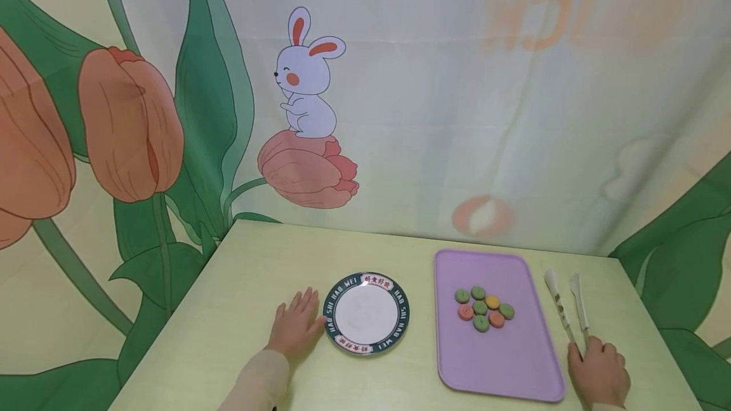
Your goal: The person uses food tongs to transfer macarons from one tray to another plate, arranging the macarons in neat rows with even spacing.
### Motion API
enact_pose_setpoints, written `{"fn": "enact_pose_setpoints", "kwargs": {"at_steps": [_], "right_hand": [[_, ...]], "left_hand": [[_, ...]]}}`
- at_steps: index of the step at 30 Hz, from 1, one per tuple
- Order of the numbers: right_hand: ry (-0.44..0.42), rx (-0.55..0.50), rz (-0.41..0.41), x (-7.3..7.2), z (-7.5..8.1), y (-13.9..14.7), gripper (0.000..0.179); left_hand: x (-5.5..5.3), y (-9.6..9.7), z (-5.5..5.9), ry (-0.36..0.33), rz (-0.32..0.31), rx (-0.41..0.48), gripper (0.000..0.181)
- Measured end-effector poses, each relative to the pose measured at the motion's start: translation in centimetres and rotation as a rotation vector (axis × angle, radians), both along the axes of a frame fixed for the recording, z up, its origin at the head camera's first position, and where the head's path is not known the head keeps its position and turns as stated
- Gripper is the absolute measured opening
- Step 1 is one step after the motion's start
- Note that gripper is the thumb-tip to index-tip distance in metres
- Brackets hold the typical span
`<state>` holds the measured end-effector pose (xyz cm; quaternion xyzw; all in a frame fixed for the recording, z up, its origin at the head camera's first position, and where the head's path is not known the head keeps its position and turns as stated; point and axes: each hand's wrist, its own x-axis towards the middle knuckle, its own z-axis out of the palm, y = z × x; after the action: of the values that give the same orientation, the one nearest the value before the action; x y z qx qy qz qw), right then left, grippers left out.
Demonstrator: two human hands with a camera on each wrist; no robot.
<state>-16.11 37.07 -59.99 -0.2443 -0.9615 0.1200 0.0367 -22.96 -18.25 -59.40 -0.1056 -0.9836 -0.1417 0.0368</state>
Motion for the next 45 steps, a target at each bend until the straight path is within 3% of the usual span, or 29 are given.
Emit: {"fn": "enact_pose_setpoints", "kwargs": {"at_steps": [4,11,21,32,37,45], "right_hand": [[-0.018,-0.019,-0.003,0.0,0.0,0.0,0.050],[-0.022,-0.016,-0.003,0.0,0.3,-0.2,0.047],[0.040,-0.023,0.050,0.0,-0.1,0.1,0.041],[0.034,-0.026,0.114,0.3,0.5,0.3,0.038],[0.079,-0.024,0.164,0.4,1.1,0.5,0.036],[0.014,-0.030,0.175,0.2,2.3,0.6,0.040]], "left_hand": [[0.1,0.5,0.2,-0.037,-0.025,-0.001,0.063],[-0.2,0.8,-0.6,-0.061,-0.034,-0.018,0.066],[0.0,1.2,-0.2,-0.094,-0.058,-0.020,0.067],[0.0,1.3,-0.5,-0.093,-0.069,-0.025,0.069],[0.2,1.4,-0.4,-0.078,-0.091,-0.026,0.071],[0.6,1.5,0.0,-0.073,-0.101,-0.025,0.072]]}}
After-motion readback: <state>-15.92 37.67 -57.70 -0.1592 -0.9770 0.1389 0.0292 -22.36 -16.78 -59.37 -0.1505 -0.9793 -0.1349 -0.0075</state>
